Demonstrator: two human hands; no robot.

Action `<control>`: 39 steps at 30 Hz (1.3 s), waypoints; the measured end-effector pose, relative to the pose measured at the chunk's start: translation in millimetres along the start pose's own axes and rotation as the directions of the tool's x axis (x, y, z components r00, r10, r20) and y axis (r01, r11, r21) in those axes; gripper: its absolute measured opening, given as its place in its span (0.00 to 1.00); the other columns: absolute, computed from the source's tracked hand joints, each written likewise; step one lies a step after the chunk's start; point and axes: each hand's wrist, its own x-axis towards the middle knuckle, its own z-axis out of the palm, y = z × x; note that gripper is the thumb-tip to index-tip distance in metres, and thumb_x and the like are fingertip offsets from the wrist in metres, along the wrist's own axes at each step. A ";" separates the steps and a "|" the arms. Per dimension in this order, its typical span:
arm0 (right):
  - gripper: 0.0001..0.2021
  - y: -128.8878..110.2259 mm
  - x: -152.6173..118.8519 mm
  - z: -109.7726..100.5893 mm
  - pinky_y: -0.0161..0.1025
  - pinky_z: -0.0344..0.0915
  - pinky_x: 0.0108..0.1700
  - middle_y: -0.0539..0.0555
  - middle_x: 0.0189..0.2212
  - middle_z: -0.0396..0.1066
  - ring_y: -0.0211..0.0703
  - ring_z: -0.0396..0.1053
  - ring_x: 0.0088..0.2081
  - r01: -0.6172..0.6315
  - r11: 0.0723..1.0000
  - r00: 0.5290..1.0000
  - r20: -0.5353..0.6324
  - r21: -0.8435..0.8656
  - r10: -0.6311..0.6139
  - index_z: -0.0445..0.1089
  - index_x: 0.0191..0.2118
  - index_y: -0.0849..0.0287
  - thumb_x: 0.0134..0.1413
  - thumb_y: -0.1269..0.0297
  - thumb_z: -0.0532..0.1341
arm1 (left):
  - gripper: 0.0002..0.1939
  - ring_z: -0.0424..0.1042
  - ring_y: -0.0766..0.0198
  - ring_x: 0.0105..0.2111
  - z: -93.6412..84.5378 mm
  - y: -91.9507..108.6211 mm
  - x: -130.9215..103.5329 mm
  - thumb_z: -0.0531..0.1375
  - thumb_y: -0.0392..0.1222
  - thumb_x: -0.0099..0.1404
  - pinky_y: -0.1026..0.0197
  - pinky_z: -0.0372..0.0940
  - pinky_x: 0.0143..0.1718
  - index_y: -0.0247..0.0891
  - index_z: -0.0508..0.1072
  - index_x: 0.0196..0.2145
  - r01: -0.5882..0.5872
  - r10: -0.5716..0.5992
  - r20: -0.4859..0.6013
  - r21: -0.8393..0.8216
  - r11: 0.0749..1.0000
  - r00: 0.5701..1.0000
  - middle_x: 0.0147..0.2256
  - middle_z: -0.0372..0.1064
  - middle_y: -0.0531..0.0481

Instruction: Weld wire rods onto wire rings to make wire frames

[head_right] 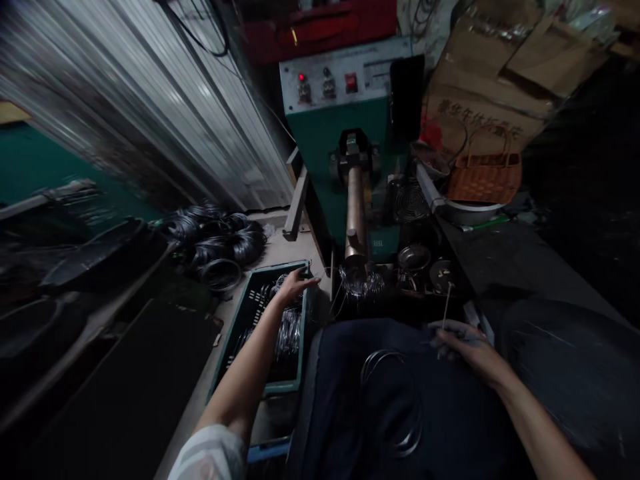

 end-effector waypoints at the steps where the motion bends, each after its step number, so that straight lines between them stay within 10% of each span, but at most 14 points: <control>1: 0.23 9.7 -1.7 -3.8 0.37 0.66 0.26 0.56 0.29 0.74 0.42 0.70 0.26 -0.019 1.000 1.000 -0.008 0.002 0.019 0.73 0.45 0.60 0.50 0.46 0.65 | 0.13 0.67 0.61 0.28 0.7 -4.7 -13.4 0.71 0.42 0.43 0.64 0.57 0.29 0.37 0.72 0.25 -0.033 0.034 -0.025 0.061 0.998 0.999 0.23 0.68 0.50; 5: 0.24 37.7 2.6 -11.4 0.35 0.60 0.21 0.55 0.26 0.73 0.39 0.65 0.21 -0.033 0.997 0.992 -0.117 0.065 0.041 0.73 0.42 0.60 0.45 0.45 0.67 | 0.11 0.67 0.58 0.31 41.0 -35.7 -100.6 0.66 0.47 0.53 0.62 0.58 0.32 0.41 0.69 0.23 -0.221 0.170 0.158 0.407 0.887 0.973 0.25 0.67 0.47; 9: 0.22 37.7 8.3 -2.7 0.33 0.58 0.22 0.54 0.26 0.72 0.35 0.63 0.21 0.064 0.996 0.989 -0.134 0.066 -0.055 0.70 0.44 0.62 0.52 0.48 0.64 | 0.06 0.70 0.53 0.34 103.5 -68.8 -177.7 0.60 0.43 0.60 0.59 0.60 0.32 0.38 0.71 0.32 -0.405 -0.023 0.512 0.704 0.583 0.859 0.34 0.70 0.40; 16: 0.20 24.1 -7.8 8.4 0.31 0.60 0.23 0.52 0.25 0.71 0.34 0.63 0.21 0.132 0.991 0.978 -0.166 0.028 -0.126 0.69 0.44 0.62 0.52 0.50 0.64 | 0.13 0.71 0.54 0.40 120.8 -79.6 -201.8 0.48 0.28 0.62 0.58 0.63 0.37 0.34 0.69 0.40 -0.493 -0.092 0.575 0.764 0.416 0.813 0.39 0.69 0.39; 22: 0.22 14.1 -17.1 14.6 0.29 0.55 0.19 0.46 0.20 0.68 0.33 0.59 0.17 0.198 0.978 0.936 -0.310 0.069 -0.167 0.65 0.45 0.57 0.48 0.51 0.67 | 0.29 0.70 0.59 0.32 95.4 -91.5 -241.7 0.54 0.30 0.57 0.62 0.62 0.33 0.36 0.57 0.57 -0.496 -0.026 0.688 0.548 0.673 0.725 0.35 0.72 0.43; 27: 0.14 -9.5 -39.9 25.5 0.32 0.59 0.22 0.49 0.20 0.68 0.36 0.63 0.20 0.203 0.979 0.935 -0.291 -0.034 -0.204 0.68 0.32 0.59 0.51 0.52 0.66 | 0.22 0.68 0.65 0.29 72.9 -70.0 -240.1 0.48 0.37 0.67 0.66 0.61 0.32 0.40 0.59 0.58 -0.283 0.018 0.669 0.290 0.914 0.743 0.33 0.72 0.48; 31: 0.12 -29.1 -59.0 29.5 0.35 0.67 0.30 0.53 0.28 0.74 0.42 0.72 0.28 0.245 0.964 0.934 -0.242 -0.102 -0.263 0.73 0.38 0.58 0.53 0.54 0.64 | 0.23 0.67 0.66 0.26 59.7 -48.4 -233.3 0.54 0.39 0.64 0.67 0.61 0.30 0.39 0.64 0.57 -0.230 -0.021 0.769 0.217 0.949 0.639 0.30 0.71 0.50; 39: 0.21 -60.0 -93.9 28.4 0.45 0.70 0.49 0.53 0.45 0.74 0.51 0.73 0.45 0.529 0.760 0.810 -0.044 -0.377 -0.585 0.70 0.51 0.50 0.50 0.61 0.68 | 0.20 0.65 0.52 0.53 68.2 -23.0 -221.1 0.60 0.44 0.62 0.53 0.56 0.57 0.40 0.71 0.52 0.113 -0.018 0.642 -0.108 0.988 0.767 0.51 0.69 0.42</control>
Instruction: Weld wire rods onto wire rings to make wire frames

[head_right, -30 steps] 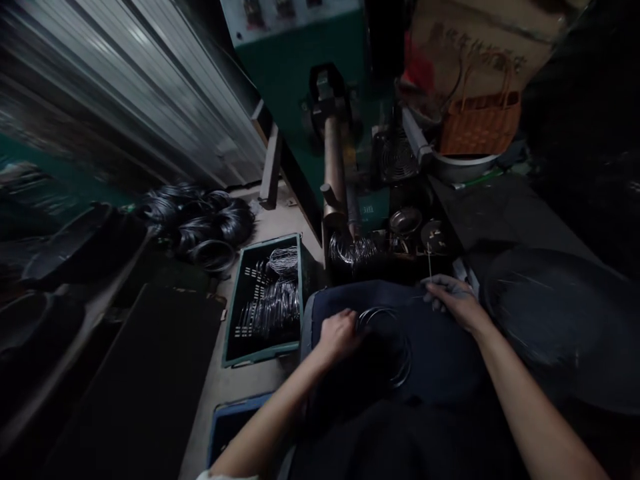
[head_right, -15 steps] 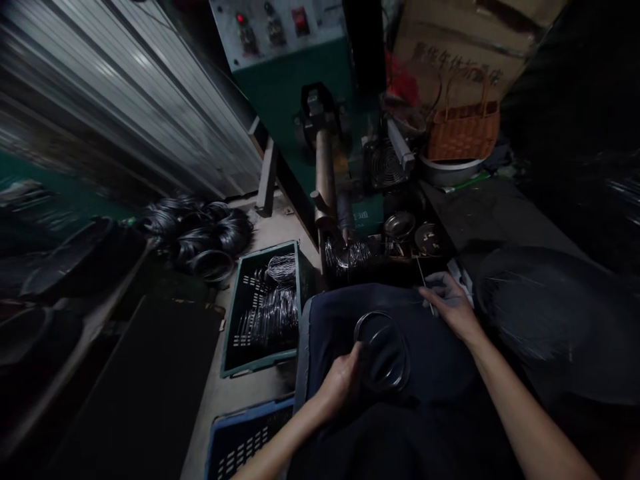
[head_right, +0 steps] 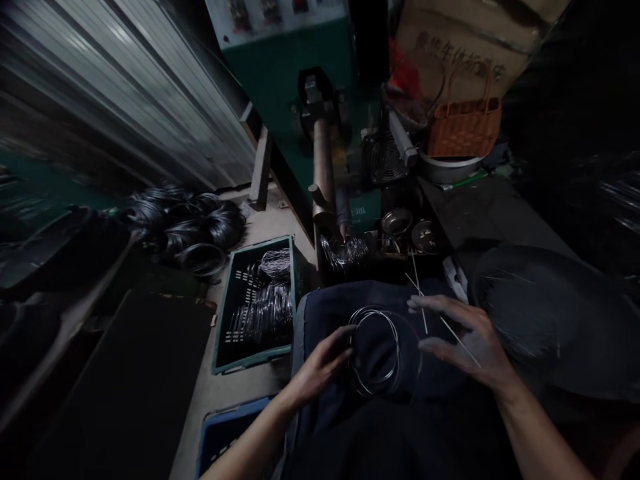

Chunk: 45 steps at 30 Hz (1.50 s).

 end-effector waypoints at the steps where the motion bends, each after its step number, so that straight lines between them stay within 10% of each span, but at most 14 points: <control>1: 0.22 -0.6 -3.6 4.3 0.45 0.69 0.51 0.53 0.47 0.73 0.51 0.72 0.47 0.013 0.999 0.999 0.032 -0.041 -0.011 0.69 0.53 0.50 0.50 0.62 0.68 | 0.20 0.65 0.51 0.53 4.5 -2.1 7.3 0.62 0.44 0.60 0.51 0.55 0.57 0.39 0.72 0.50 0.001 -0.004 -0.039 -0.073 0.997 0.999 0.51 0.69 0.41; 11: 0.28 24.8 2.0 78.8 0.43 0.66 0.56 0.58 0.56 0.65 0.47 0.64 0.56 0.229 0.939 0.904 0.413 -0.258 -0.107 0.58 0.62 0.57 0.57 0.70 0.61 | 0.31 0.69 0.68 0.25 15.0 -7.9 53.8 0.64 0.48 0.57 0.63 0.68 0.27 0.40 0.65 0.57 0.031 -0.137 -0.176 -0.502 0.865 0.975 0.37 0.71 0.46; 45: 0.30 10.6 56.4 76.7 0.44 0.67 0.54 0.57 0.57 0.64 0.47 0.64 0.56 0.349 0.895 0.848 0.500 -0.277 -0.176 0.59 0.61 0.55 0.51 0.74 0.61 | 0.30 0.69 0.69 0.27 -11.6 14.3 58.6 0.66 0.45 0.57 0.67 0.67 0.29 0.40 0.65 0.56 -0.106 -0.050 -0.232 -0.614 0.782 0.971 0.33 0.67 0.50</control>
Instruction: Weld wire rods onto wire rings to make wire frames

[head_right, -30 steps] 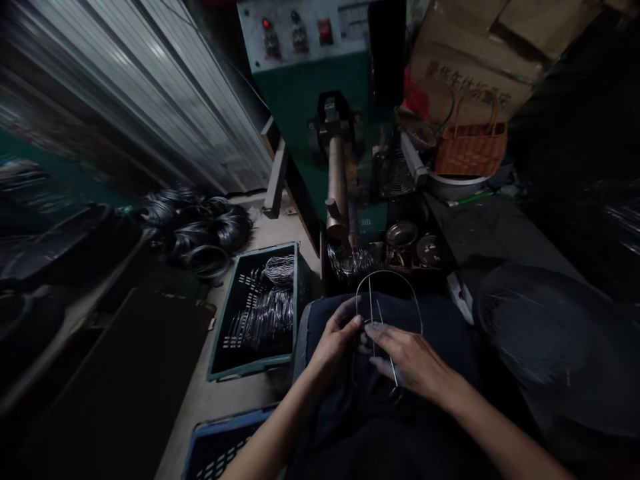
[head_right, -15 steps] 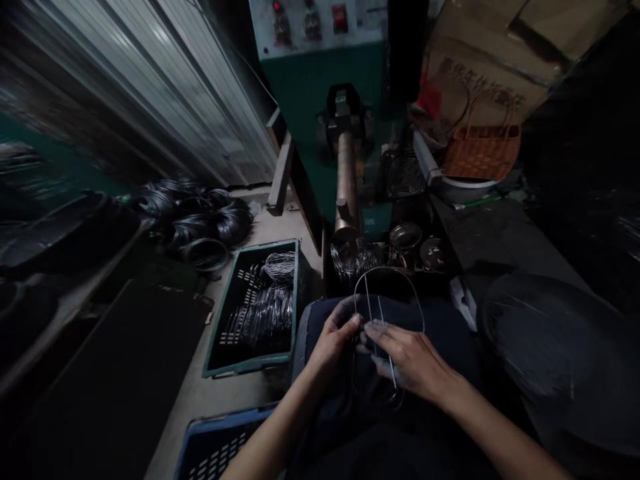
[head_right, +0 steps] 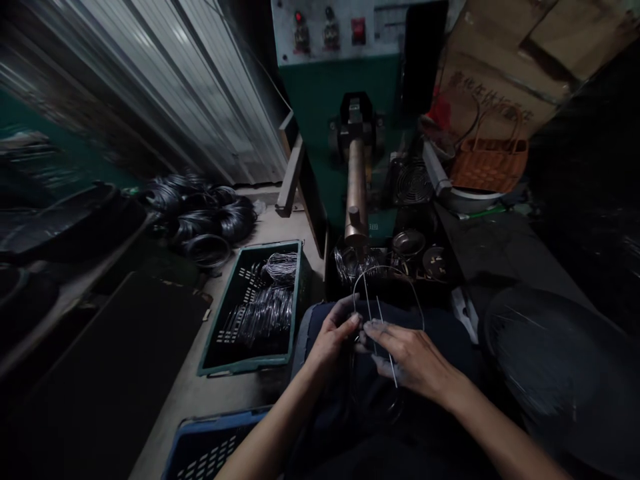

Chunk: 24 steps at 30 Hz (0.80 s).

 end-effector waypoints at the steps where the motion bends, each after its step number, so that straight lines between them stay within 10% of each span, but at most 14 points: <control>1: 0.30 0.0 1.1 -1.3 0.44 0.67 0.54 0.56 0.57 0.65 0.47 0.64 0.56 0.004 1.000 1.000 -0.008 0.005 -0.004 0.60 0.61 0.55 0.51 0.74 0.62 | 0.30 0.68 0.70 0.27 1.1 1.6 0.3 0.66 0.44 0.57 0.68 0.66 0.28 0.39 0.65 0.55 -0.004 0.004 -0.003 -0.005 1.000 1.000 0.32 0.67 0.51; 24: 0.25 17.1 20.6 -9.2 0.40 0.70 0.45 0.55 0.48 0.72 0.46 0.72 0.46 0.038 0.996 0.992 -0.115 -0.084 -0.048 0.58 0.60 0.55 0.58 0.68 0.60 | 0.33 0.70 0.68 0.22 2.0 18.1 31.2 0.67 0.46 0.54 0.63 0.69 0.24 0.41 0.62 0.56 -0.027 0.027 -0.019 0.002 1.000 0.999 0.29 0.66 0.54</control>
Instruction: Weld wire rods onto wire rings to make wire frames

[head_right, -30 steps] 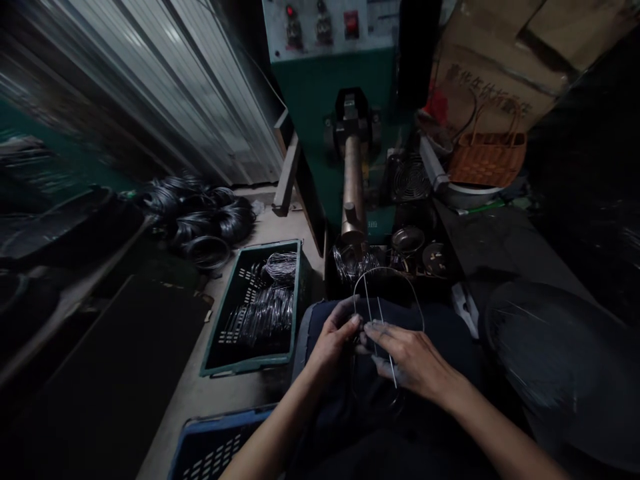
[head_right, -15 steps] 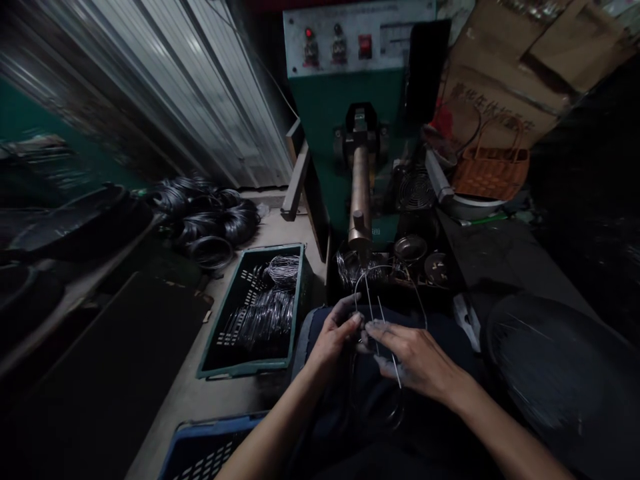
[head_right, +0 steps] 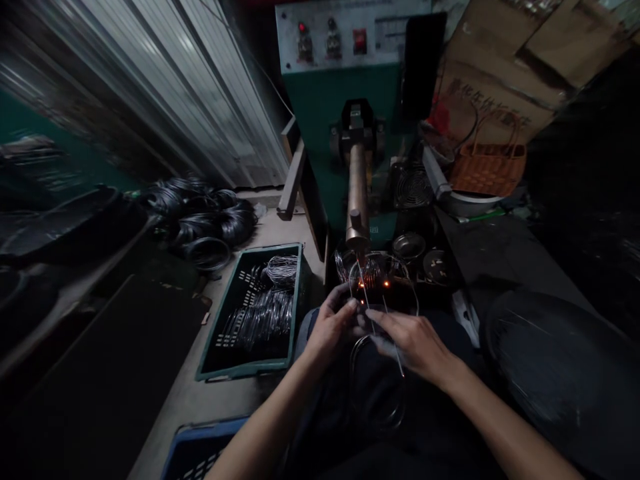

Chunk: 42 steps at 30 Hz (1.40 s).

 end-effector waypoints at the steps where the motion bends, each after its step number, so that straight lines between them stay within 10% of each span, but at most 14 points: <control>1: 0.20 5.5 5.6 1.0 0.42 0.68 0.46 0.56 0.45 0.73 0.47 0.72 0.44 -0.001 0.997 1.000 -0.029 -0.074 -0.001 0.63 0.56 0.56 0.59 0.67 0.59 | 0.33 0.70 0.68 0.22 -0.8 5.0 9.5 0.67 0.46 0.53 0.63 0.69 0.24 0.40 0.63 0.55 -0.014 0.014 -0.009 0.005 1.000 1.000 0.29 0.67 0.53; 10: 0.04 52.0 73.7 -13.0 0.45 0.61 0.46 0.56 0.37 0.72 0.48 0.69 0.42 -0.015 0.970 0.984 -0.178 -0.245 -0.029 0.71 0.40 0.57 0.61 0.67 0.59 | 0.27 0.70 0.67 0.21 -4.0 60.6 87.2 0.66 0.37 0.52 0.64 0.68 0.20 0.36 0.63 0.49 -0.139 0.138 -0.081 -0.008 0.990 0.987 0.28 0.68 0.52; 22: 0.07 64.2 90.3 -16.2 0.44 0.66 0.44 0.53 0.33 0.70 0.45 0.69 0.38 0.033 0.998 0.985 -0.170 -0.058 -0.042 0.70 0.35 0.56 0.64 0.65 0.56 | 0.25 0.69 0.69 0.20 -7.0 59.2 108.8 0.67 0.38 0.50 0.66 0.67 0.20 0.36 0.66 0.45 -0.234 0.233 -0.095 -0.002 0.972 0.968 0.25 0.64 0.56; 34: 0.19 -24.7 5.9 -48.1 0.44 0.72 0.44 0.58 0.50 0.69 0.51 0.70 0.48 -0.067 0.988 0.988 -0.126 0.141 0.085 0.70 0.50 0.51 0.65 0.51 0.49 | 0.20 0.61 0.73 0.17 -20.2 22.9 17.8 0.67 0.53 0.53 0.70 0.54 0.18 0.33 0.71 0.32 -0.063 0.077 -0.060 0.208 0.976 0.995 0.21 0.67 0.52; 42: 0.14 -5.3 -66.9 -48.7 0.41 0.71 0.39 0.55 0.39 0.73 0.45 0.73 0.36 -0.477 0.709 0.768 -0.145 0.520 0.624 0.66 0.49 0.53 0.61 0.54 0.58 | 0.17 0.60 0.72 0.19 -25.8 -5.8 -27.6 0.65 0.53 0.56 0.69 0.54 0.21 0.34 0.69 0.26 -0.039 0.066 -0.059 0.373 0.927 0.996 0.19 0.63 0.55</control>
